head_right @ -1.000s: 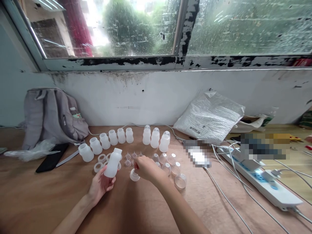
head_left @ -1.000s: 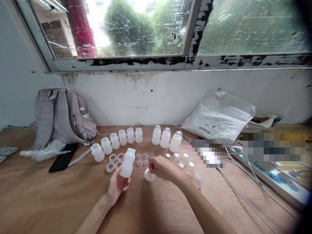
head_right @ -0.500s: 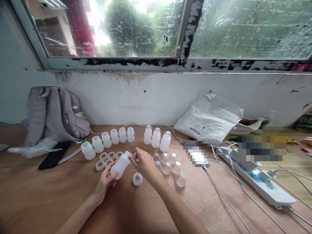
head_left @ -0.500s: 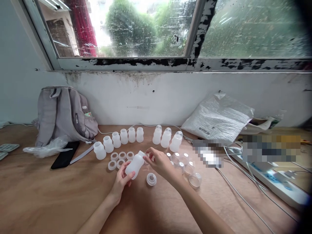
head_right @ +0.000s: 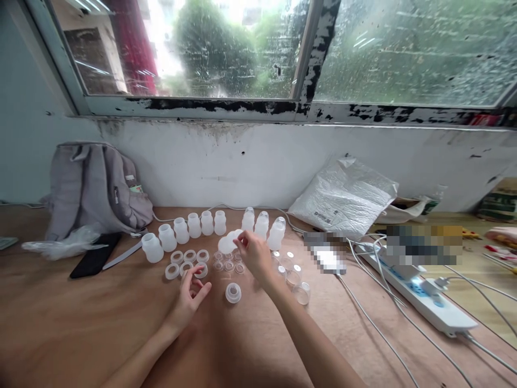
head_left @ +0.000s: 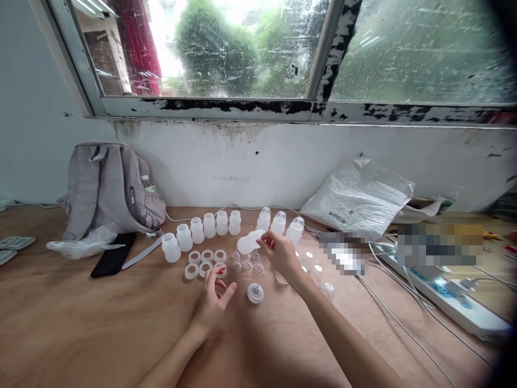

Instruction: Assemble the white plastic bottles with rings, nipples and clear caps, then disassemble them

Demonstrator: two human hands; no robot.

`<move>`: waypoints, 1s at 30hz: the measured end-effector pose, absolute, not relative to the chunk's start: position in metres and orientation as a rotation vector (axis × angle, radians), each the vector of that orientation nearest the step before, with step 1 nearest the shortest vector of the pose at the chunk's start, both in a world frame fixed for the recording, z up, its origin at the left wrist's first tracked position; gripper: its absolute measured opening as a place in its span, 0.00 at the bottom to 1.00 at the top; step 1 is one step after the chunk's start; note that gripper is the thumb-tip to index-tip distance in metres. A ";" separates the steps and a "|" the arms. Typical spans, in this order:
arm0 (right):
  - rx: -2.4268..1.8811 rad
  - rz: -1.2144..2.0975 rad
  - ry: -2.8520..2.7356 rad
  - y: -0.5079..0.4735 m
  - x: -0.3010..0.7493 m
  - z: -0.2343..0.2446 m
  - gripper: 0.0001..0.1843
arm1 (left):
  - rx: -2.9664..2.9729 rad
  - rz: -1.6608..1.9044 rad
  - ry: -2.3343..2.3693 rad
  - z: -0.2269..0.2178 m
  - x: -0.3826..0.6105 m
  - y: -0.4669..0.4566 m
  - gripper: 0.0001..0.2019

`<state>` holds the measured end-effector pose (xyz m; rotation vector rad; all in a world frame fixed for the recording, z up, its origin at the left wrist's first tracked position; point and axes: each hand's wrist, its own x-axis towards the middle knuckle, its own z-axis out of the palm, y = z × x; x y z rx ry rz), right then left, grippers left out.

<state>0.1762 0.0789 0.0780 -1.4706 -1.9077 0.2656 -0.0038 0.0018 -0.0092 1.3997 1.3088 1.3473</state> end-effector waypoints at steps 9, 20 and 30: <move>-1.795 -0.001 -2.093 0.147 0.159 0.079 0.10 | 1.580 1.272 1.300 -0.005 -0.004 -0.004 0.11; -1.907 0.045 -2.131 0.186 0.142 0.076 0.13 | 1.945 1.197 1.391 -0.009 -0.008 -0.008 0.09; -1.729 0.134 -2.166 0.152 0.156 0.086 0.17 | 2.060 1.151 1.389 -0.013 -0.007 -0.009 0.10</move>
